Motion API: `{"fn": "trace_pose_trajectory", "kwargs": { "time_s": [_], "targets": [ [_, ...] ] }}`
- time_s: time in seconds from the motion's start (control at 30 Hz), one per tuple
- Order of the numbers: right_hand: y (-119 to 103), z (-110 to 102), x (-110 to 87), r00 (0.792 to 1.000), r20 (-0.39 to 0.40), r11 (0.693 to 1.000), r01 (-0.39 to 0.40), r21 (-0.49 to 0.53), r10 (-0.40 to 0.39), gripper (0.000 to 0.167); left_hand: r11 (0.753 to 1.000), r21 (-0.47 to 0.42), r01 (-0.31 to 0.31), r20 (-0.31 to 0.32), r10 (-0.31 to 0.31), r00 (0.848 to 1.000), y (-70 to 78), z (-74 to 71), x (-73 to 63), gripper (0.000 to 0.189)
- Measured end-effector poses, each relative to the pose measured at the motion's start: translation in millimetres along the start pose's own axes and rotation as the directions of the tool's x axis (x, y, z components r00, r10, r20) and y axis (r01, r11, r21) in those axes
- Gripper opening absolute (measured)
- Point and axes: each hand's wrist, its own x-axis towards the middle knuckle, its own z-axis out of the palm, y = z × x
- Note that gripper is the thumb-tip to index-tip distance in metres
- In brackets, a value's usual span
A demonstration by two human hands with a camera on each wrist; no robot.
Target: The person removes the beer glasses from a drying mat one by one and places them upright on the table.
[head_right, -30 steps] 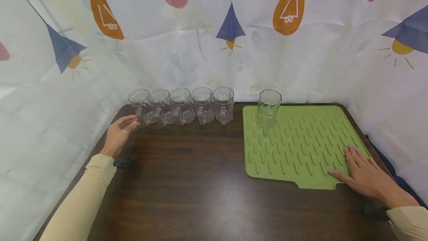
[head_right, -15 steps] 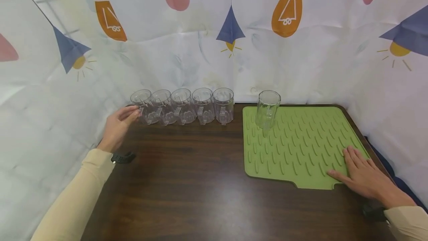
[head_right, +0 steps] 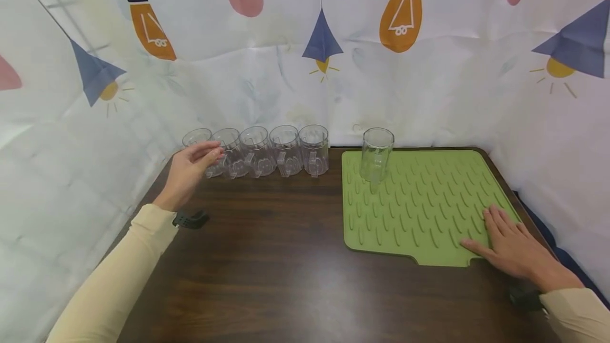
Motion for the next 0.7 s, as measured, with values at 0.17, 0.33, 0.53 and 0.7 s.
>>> {"fn": "trace_pose_trajectory", "kwargs": {
  "time_s": [0.17,0.33,0.53,0.7],
  "targets": [
    [-1.2,-2.3,0.3,1.0,0.006,1.0,-0.002,0.005,0.002,0.112,0.999,-0.023,-0.038,0.041,0.038,0.998,11.2,20.3,3.4,0.05],
    [-1.3,-2.7,1.2,1.0,0.006,1.0,0.005,0.006,-0.005,0.112,0.997,-0.053,-0.058,0.079,0.062,0.995,22.2,42.1,8.1,0.046],
    [2.2,-2.1,0.0,0.999,0.015,0.997,0.049,0.055,-0.05,0.106,0.993,-0.089,-0.077,0.112,0.087,0.99,38.3,68.0,12.4,0.04],
    [3.7,-1.5,-1.0,0.998,0.017,0.997,0.053,0.06,-0.054,0.106,0.991,-0.107,-0.082,0.158,0.098,0.983,52.4,92.4,14.0,0.038]
  ]
}}
